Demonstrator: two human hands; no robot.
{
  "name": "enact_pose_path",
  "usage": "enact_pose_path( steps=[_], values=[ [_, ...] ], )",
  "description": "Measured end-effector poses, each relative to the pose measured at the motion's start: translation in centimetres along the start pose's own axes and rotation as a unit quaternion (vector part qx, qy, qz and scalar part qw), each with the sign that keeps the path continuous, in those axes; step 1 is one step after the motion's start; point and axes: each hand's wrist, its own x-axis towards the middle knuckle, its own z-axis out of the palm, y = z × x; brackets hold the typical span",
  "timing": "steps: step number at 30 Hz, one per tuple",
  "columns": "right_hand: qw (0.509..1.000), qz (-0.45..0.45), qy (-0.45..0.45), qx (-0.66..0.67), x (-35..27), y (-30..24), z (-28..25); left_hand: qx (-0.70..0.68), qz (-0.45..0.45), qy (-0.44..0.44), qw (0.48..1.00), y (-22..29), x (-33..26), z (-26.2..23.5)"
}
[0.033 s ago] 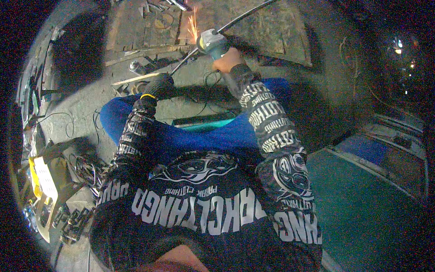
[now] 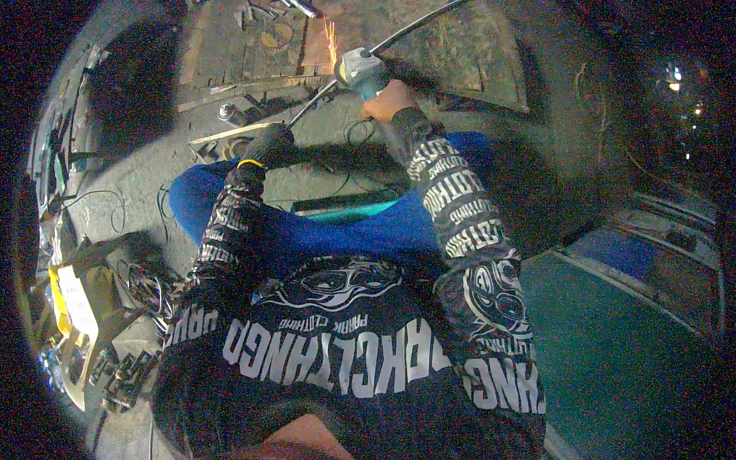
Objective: The person sits cross-legged on the floor and uses an angle grinder to smooth a long metal rod. They hold the rod with their left hand and move the grinder along its length, producing sparks. The person briefly pauses to look around before resuming the grinding.
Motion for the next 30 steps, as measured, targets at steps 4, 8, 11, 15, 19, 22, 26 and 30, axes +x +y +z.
enact_pose_path(
  steps=[4,8,11,15,19,22,26,30],
  values=[
    [0.999,0.002,0.028,-0.027,1.6,0.7,-0.6,0.069,0.063,0.004,0.996,-0.3,0.4,0.1],
    [0.999,0.028,0.000,-0.035,3.0,1.3,-1.9,0.006,0.014,-0.008,1.000,-0.8,0.8,0.5],
    [0.999,0.006,0.002,-0.039,4.2,2.1,-2.6,0.010,0.033,0.013,0.999,-0.9,0.9,0.6],
    [1.000,0.009,-0.020,-0.021,7.1,3.1,-3.5,-0.015,0.024,-0.013,1.000,-0.7,1.2,0.0],
    [0.997,0.031,-0.018,-0.066,9.7,3.3,-5.1,-0.036,0.006,-0.020,0.999,0.0,1.3,-0.8],
    [0.986,-0.022,-0.071,-0.151,11.5,3.2,-7.0,-0.022,0.005,-0.005,1.000,0.4,1.1,-1.2],
    [0.974,-0.100,-0.103,-0.175,14.5,4.3,-8.9,-0.037,0.017,0.004,0.999,0.4,1.0,-1.2],
    [0.897,-0.241,-0.109,-0.354,19.0,6.4,-10.0,-0.050,-0.005,0.012,0.999,0.5,1.4,-1.3]
  ],
)
